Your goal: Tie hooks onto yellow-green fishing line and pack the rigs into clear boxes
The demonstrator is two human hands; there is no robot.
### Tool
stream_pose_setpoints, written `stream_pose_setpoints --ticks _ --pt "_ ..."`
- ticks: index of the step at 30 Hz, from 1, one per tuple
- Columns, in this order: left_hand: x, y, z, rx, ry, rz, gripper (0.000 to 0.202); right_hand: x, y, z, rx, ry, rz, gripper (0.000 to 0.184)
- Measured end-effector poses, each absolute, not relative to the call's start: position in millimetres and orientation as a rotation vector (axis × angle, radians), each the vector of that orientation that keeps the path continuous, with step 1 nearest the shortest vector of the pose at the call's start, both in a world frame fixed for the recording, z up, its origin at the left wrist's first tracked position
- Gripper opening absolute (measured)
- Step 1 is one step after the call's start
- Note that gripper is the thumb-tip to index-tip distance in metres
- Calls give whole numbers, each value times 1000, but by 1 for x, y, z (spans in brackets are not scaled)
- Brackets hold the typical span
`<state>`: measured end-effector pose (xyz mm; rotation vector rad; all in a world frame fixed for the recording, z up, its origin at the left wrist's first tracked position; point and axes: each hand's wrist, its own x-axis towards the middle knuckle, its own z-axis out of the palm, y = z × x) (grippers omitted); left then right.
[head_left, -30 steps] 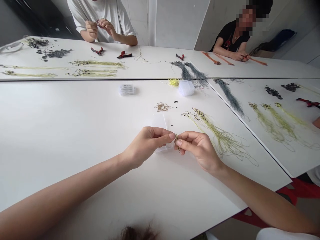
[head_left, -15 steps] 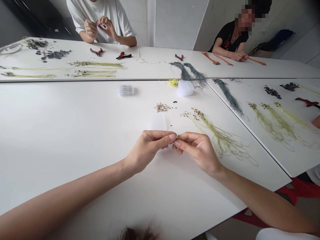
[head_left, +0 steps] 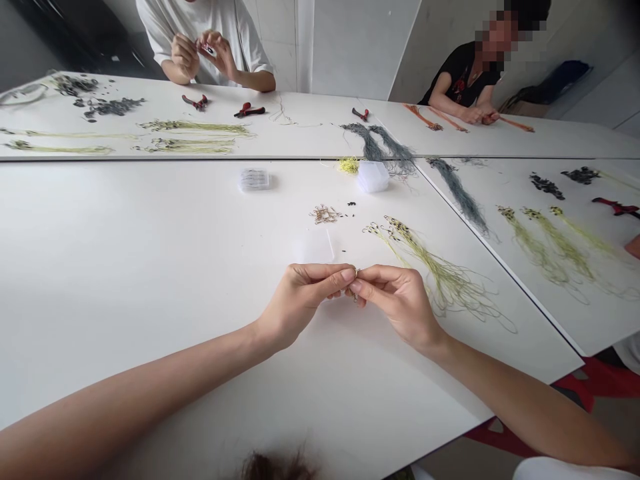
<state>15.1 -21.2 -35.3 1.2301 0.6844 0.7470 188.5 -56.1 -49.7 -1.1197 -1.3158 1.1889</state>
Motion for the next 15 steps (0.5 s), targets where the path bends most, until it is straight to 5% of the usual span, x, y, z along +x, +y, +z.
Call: stream_pose_setpoints --ticks 15 --pt "15 -24 -32 1312 714 774 17 192 -53 -50 -1090 -1258 1199 8"
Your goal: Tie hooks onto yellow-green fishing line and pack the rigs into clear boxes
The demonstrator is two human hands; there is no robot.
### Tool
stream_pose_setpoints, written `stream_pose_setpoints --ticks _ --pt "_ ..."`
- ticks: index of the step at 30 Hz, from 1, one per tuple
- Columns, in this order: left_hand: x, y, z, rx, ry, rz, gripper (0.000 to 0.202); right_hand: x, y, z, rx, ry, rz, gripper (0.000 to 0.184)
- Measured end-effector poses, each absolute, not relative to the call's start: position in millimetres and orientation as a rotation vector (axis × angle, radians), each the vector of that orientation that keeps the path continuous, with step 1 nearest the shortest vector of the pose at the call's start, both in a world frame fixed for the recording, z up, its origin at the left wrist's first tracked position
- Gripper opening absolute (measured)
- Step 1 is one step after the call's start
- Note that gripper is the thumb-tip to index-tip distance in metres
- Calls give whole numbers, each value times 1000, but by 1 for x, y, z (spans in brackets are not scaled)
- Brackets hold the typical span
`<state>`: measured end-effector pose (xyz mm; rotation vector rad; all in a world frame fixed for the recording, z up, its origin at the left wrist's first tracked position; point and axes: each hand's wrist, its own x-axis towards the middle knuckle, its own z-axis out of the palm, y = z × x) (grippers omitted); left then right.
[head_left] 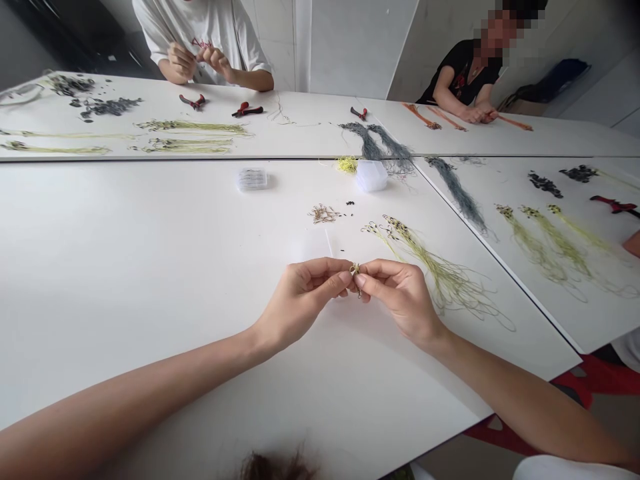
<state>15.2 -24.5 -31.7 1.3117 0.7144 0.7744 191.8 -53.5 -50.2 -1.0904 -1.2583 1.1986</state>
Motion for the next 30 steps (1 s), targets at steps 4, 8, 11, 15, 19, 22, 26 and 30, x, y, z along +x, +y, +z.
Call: stream_pose_setpoints --ticks 4,8,11,15,19,22,26,30 --pt "15 -23 -31 1326 723 762 18 192 -54 -51 -1097 -1273 1209 9" --pt "15 -23 -31 1313 689 759 19 191 -54 -51 -1117 -1280 1195 8" --pt "15 -23 -32 1297 666 764 20 191 -54 -50 -1128 -1278 1181 8" --pt "16 -23 -33 1293 679 796 19 189 -55 -48 -1137 -1288 1141 8" --pt "18 -25 -34 1290 688 829 19 187 -57 -46 -1158 -1318 1084 9" --pt "18 -26 -33 1270 675 835 20 186 -58 -45 -1163 -1331 1048 8" --pt "19 -27 -33 1241 694 823 18 185 -58 -47 -1161 -1319 1030 6" --pt "20 -29 -34 1210 719 814 18 186 -58 -47 -1148 -1285 1037 7"
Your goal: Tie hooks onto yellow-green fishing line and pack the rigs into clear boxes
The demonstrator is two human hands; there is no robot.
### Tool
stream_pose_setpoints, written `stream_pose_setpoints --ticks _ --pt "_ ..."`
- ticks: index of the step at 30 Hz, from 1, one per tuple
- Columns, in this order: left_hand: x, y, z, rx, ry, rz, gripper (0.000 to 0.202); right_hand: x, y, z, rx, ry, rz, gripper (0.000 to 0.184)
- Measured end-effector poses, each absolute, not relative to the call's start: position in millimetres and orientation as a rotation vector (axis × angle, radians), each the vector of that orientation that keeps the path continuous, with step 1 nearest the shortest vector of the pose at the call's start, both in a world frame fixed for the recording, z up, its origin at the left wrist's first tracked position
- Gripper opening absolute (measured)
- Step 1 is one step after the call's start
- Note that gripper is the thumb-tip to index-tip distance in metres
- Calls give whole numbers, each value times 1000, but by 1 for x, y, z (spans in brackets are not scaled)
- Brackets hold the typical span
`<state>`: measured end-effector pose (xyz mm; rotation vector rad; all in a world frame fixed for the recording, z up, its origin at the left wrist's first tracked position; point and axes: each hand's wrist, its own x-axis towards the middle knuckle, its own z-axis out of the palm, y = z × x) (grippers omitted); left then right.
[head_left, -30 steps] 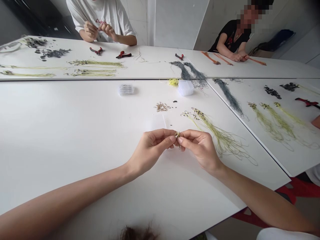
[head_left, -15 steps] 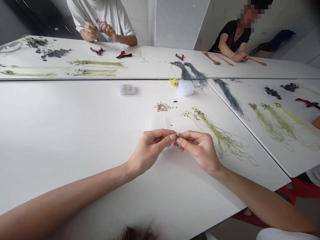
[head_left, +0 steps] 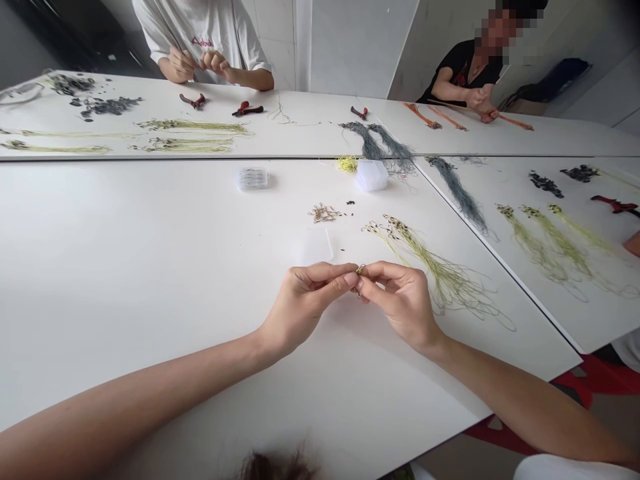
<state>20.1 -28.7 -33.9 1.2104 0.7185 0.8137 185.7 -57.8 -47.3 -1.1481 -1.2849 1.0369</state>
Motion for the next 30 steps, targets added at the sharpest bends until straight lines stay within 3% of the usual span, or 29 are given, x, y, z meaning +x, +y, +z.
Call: stream_pose_setpoints --ticks 8,18,30 --pt "18 -28 -36 1198 873 832 23 190 -54 -49 -1084 -1168 1171 6" --pt "22 -26 -37 1010 642 627 23 191 -50 -47 -1007 -1038 1384 15" --pt "21 -25 -39 1113 685 628 21 189 -51 -47 -960 -1006 1420 18"
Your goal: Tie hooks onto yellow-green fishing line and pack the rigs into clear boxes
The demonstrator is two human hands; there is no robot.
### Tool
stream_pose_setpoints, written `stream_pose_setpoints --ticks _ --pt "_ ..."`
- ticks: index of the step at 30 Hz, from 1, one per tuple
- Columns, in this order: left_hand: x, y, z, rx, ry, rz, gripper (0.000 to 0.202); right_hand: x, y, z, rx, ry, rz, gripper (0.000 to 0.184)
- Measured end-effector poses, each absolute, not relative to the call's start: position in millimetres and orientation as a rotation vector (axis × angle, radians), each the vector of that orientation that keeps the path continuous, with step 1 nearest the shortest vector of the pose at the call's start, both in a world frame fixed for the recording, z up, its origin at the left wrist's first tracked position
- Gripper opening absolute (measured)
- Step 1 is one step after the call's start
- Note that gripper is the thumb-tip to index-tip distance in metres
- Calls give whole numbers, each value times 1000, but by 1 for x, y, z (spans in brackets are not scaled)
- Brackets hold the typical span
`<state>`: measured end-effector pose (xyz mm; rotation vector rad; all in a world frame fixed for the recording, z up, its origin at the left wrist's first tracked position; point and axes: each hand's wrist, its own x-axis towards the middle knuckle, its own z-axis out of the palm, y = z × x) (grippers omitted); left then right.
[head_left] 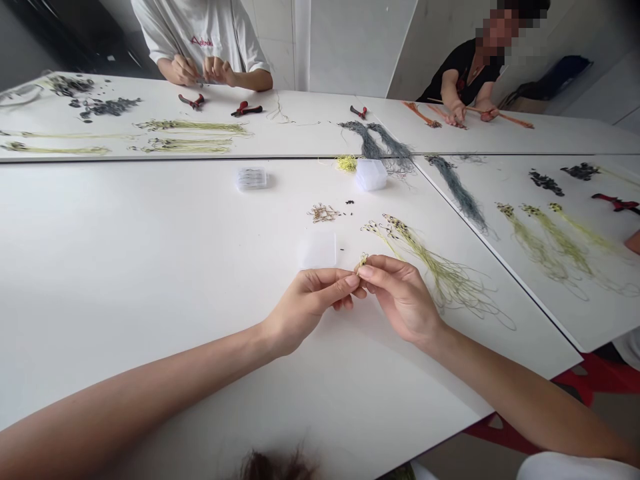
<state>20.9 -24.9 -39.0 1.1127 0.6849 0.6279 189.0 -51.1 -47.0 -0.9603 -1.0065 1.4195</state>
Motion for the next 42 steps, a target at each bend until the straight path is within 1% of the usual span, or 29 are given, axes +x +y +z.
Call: stream_pose_setpoints --ticks 10,18,24,29,34,42 --pt "21 -24 -38 1170 717 649 28 187 -50 -55 -1000 -1012 1390 10" --pt "20 -24 -37 1217 779 666 29 186 -51 -54 -1007 -1044 1352 10" --pt "20 -25 -39 1270 785 666 29 185 -52 -54 -968 -1001 1420 5" --pt "20 -25 -37 1269 787 641 27 188 -49 -54 -960 -990 1451 15" --pt "17 -21 -37 1404 859 569 24 196 -45 -53 -1003 -905 1415 5" --pt "16 -17 -42 1490 855 571 25 201 -43 -52 -929 -874 1474 9"
